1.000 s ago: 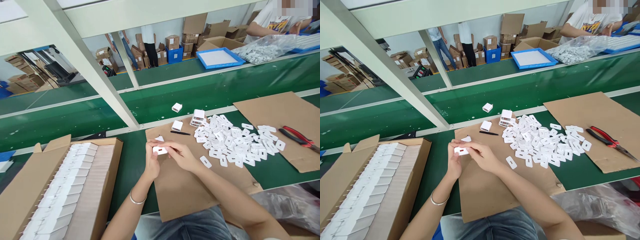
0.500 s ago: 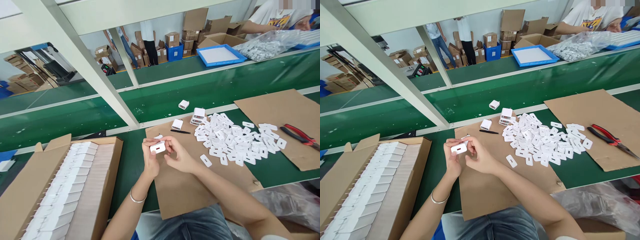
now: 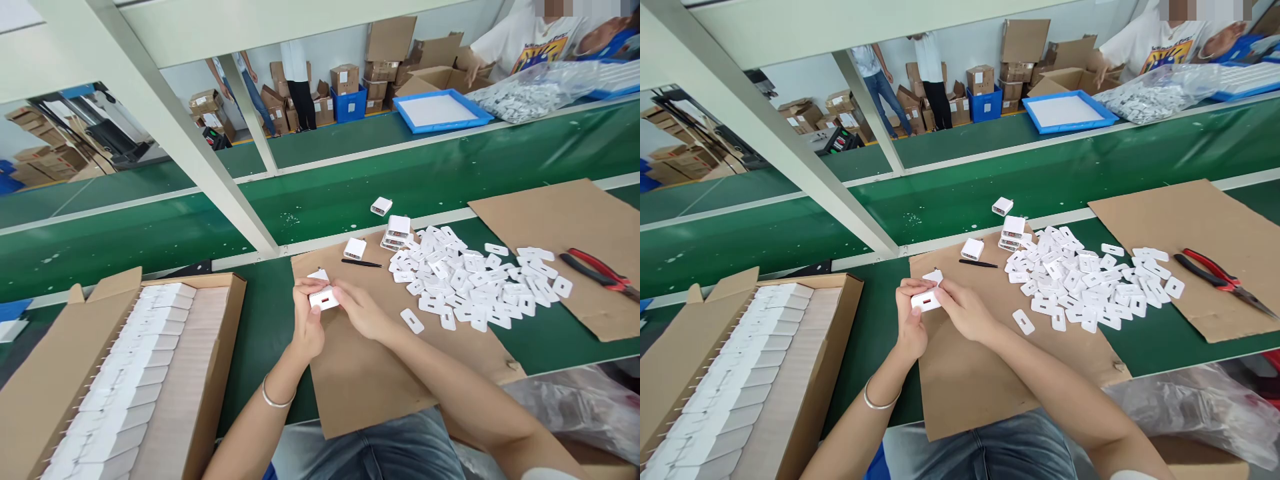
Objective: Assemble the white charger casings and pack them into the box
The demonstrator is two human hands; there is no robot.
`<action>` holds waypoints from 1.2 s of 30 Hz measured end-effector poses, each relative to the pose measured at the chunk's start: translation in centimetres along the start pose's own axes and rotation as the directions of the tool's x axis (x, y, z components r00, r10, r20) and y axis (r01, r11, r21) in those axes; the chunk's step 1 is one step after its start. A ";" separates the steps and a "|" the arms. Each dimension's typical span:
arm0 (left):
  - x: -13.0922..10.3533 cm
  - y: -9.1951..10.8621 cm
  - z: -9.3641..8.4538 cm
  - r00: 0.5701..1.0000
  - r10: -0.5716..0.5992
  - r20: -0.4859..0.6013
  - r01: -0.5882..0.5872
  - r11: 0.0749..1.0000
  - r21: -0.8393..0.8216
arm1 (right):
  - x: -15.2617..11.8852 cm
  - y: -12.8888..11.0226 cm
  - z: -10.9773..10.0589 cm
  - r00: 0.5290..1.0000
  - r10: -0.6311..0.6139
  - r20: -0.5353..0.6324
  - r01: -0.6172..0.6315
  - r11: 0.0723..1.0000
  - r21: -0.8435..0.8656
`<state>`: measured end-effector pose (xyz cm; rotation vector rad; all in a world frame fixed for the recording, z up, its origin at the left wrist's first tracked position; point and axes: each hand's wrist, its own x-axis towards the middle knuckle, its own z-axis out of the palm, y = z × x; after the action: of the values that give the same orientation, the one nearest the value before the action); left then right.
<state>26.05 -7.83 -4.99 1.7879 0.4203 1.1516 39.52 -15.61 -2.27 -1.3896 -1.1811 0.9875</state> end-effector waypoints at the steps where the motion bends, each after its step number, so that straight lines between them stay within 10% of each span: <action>1: 0.0 0.0 0.0 1.000 -0.001 0.015 0.001 1.000 -0.006 | 0.0 0.0 0.0 1.000 -0.001 -0.011 0.001 1.000 -0.010; 12: 1.1 0.9 -1.3 0.951 -0.244 0.191 0.218 0.965 0.149 | 0.4 0.8 -0.7 0.978 -0.099 -0.186 0.051 0.968 -0.245; 36: 1.2 0.9 -0.7 0.972 -0.090 0.217 0.055 0.985 0.163 | 0.3 1.3 -0.8 0.982 -0.100 -0.162 0.073 0.983 -0.166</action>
<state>25.86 -7.08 -3.51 1.9964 0.4475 0.8739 40.56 -15.44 -3.41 -1.5034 -1.2018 0.7106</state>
